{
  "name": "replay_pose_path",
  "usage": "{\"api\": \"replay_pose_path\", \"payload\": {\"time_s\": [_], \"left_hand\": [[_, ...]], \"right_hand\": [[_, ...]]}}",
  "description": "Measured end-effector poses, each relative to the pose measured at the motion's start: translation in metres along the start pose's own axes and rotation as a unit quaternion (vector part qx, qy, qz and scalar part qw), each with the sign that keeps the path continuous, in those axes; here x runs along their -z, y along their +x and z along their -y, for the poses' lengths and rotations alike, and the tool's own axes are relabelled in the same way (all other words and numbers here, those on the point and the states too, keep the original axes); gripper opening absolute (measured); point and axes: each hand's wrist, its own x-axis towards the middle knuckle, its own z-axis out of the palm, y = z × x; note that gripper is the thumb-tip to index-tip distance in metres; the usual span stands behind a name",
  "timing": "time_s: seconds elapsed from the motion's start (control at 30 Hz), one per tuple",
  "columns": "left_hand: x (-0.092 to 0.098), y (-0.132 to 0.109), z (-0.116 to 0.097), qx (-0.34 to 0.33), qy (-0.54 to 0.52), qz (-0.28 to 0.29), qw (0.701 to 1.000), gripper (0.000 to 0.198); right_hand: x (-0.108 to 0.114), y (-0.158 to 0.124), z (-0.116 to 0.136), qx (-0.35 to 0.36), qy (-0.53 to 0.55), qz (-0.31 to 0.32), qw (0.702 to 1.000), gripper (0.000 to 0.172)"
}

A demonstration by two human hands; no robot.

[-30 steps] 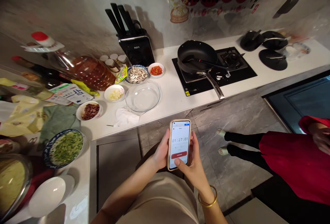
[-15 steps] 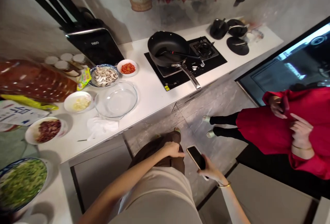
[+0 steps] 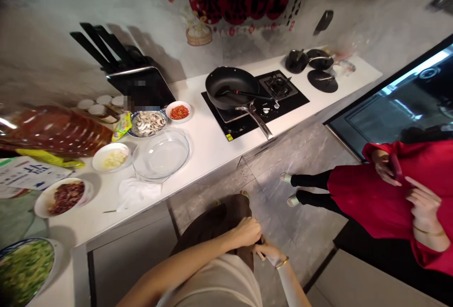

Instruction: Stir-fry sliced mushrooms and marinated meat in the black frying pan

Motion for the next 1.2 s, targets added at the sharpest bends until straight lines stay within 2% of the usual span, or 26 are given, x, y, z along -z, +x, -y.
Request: {"api": "replay_pose_path", "payload": {"time_s": [0.03,0.13,0.2,0.33,0.4,0.47,0.5,0.57,0.6,0.67,0.77,0.83,0.9,0.93,1.0,1.1,1.13,1.2], "left_hand": [[0.0,0.001,0.0,-0.004,0.006,-0.008,1.0,0.032],[-0.001,0.004,0.004,-0.008,0.022,-0.034,0.999,0.031],[-0.001,0.005,0.008,-0.006,0.014,-0.054,0.998,0.029],[0.005,-0.001,0.011,0.011,-0.068,-0.098,0.993,0.028],[0.012,-0.008,0.016,0.016,-0.105,-0.108,0.988,0.029],[0.023,-0.015,0.024,0.029,-0.132,-0.11,0.985,0.029],[0.03,-0.018,0.029,0.039,-0.143,-0.112,0.983,0.028],[0.044,-0.021,0.039,0.066,-0.159,-0.119,0.978,0.027],[0.052,-0.021,0.043,0.079,-0.165,-0.124,0.975,0.027],[0.068,-0.017,0.048,0.095,-0.173,-0.136,0.971,0.026],[0.092,0.002,0.046,0.106,-0.208,-0.163,0.959,0.027],[0.108,0.024,0.043,0.12,-0.267,-0.199,0.935,0.033],[0.126,0.053,0.039,0.133,-0.362,-0.253,0.887,0.045],[0.135,0.069,0.036,0.137,-0.422,-0.284,0.85,0.053],[0.155,0.101,0.03,0.131,-0.552,-0.344,0.748,0.07],[0.187,0.141,0.019,0.095,-0.712,-0.406,0.565,0.082],[0.196,0.151,0.015,0.079,-0.744,-0.417,0.516,0.082],[0.213,0.167,0.008,0.053,-0.784,-0.429,0.445,0.077]], "right_hand": [[0.001,0.0,0.0,-0.024,0.054,0.01,0.998,0.039],[0.006,-0.01,-0.001,-0.039,0.216,0.028,0.975,0.042],[0.005,-0.01,-0.007,-0.025,0.225,0.008,0.974,0.048],[-0.001,0.018,-0.03,0.009,0.068,-0.118,0.991,0.042],[0.01,0.036,-0.033,0.026,-0.037,-0.115,0.992,0.04],[0.037,0.051,-0.017,0.058,-0.123,-0.119,0.984,0.037],[0.055,0.058,0.001,0.083,-0.158,-0.14,0.974,0.037],[0.096,0.075,0.058,0.152,-0.213,-0.225,0.938,0.039],[0.116,0.087,0.095,0.195,-0.244,-0.252,0.916,0.04],[0.148,0.12,0.179,0.3,-0.312,-0.298,0.851,0.043],[0.173,0.189,0.301,0.424,-0.415,-0.328,0.735,0.05],[0.176,0.238,0.364,0.45,-0.473,-0.313,0.69,0.057],[0.174,0.28,0.407,0.436,-0.541,-0.273,0.665,0.06],[0.173,0.297,0.421,0.42,-0.578,-0.246,0.655,0.06],[0.175,0.319,0.439,0.389,-0.65,-0.187,0.626,0.054],[0.19,0.33,0.453,0.379,-0.735,-0.099,0.554,0.045],[0.198,0.331,0.457,0.382,-0.754,-0.079,0.529,0.045],[0.214,0.334,0.464,0.398,-0.778,-0.065,0.482,0.045]]}}
